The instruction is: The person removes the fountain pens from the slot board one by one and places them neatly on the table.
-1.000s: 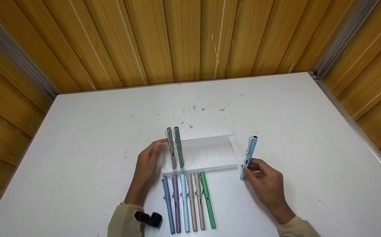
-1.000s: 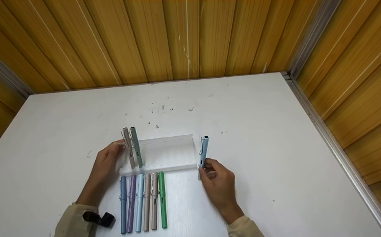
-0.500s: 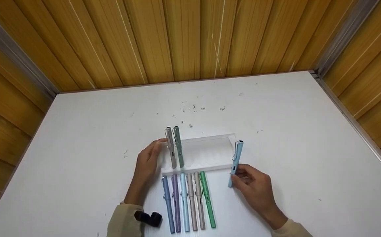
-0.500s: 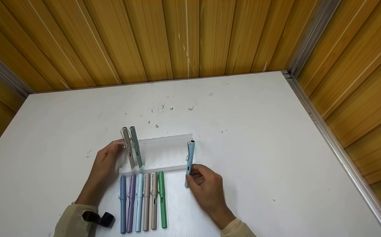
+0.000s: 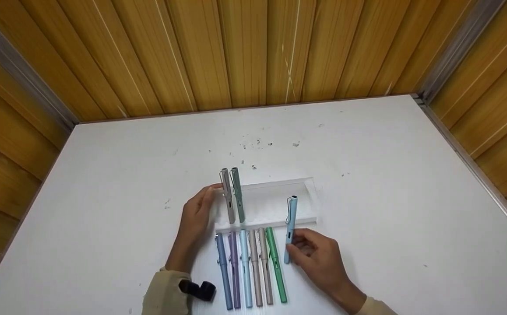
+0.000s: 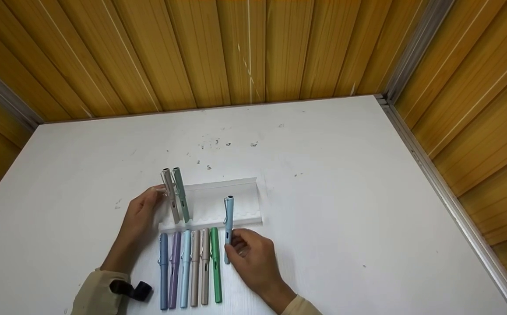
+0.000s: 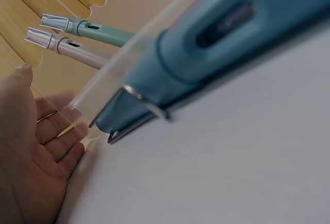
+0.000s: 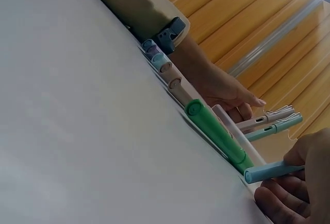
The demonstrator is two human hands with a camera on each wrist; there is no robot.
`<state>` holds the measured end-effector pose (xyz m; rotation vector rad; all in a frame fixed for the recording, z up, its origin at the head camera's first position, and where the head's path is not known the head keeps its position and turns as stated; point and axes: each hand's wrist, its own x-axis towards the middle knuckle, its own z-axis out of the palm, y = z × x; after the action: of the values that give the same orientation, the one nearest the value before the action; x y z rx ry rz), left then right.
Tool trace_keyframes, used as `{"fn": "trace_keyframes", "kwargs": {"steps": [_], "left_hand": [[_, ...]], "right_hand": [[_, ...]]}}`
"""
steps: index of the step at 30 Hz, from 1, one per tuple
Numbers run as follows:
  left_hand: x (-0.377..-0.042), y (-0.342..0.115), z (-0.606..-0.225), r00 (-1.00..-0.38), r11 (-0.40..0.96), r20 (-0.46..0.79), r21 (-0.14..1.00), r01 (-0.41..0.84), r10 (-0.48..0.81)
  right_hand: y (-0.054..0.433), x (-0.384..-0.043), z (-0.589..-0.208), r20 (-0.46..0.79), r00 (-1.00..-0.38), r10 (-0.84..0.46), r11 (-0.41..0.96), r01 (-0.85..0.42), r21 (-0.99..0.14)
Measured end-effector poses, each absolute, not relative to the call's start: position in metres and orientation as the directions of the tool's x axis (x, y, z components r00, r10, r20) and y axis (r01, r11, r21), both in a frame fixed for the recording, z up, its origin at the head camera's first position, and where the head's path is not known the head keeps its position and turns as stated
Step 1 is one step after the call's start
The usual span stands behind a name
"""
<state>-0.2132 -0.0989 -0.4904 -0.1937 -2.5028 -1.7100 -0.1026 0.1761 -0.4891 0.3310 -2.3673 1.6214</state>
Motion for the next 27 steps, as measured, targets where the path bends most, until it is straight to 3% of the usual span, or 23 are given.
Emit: {"fn": "trace_keyframes", "kwargs": {"steps": [6,16,22,27], "left_hand": [[-0.213,-0.097,-0.49,-0.99,0.373,0.137,0.917,0.141,0.038],[-0.213,-0.099,-0.491,-0.989,0.35,0.143,0.925,0.145,0.034],[-0.214,-0.098,-0.491,-0.989,0.355,0.14,0.924,0.144,0.039],[-0.213,-0.098,-0.492,-0.991,0.355,0.128,0.926,0.131,0.032]], "right_hand": [[0.177,-0.101,-0.491,0.333,-0.942,-0.045,0.365,-0.326,-0.872],[0.175,-0.076,-0.483,0.129,-0.988,-0.082,0.461,-0.152,-0.874],[0.172,-0.068,-0.481,0.143,-0.985,-0.098,0.51,-0.173,-0.843],[0.172,-0.069,-0.479,0.067,-0.994,-0.091,0.549,-0.107,-0.829]]}}
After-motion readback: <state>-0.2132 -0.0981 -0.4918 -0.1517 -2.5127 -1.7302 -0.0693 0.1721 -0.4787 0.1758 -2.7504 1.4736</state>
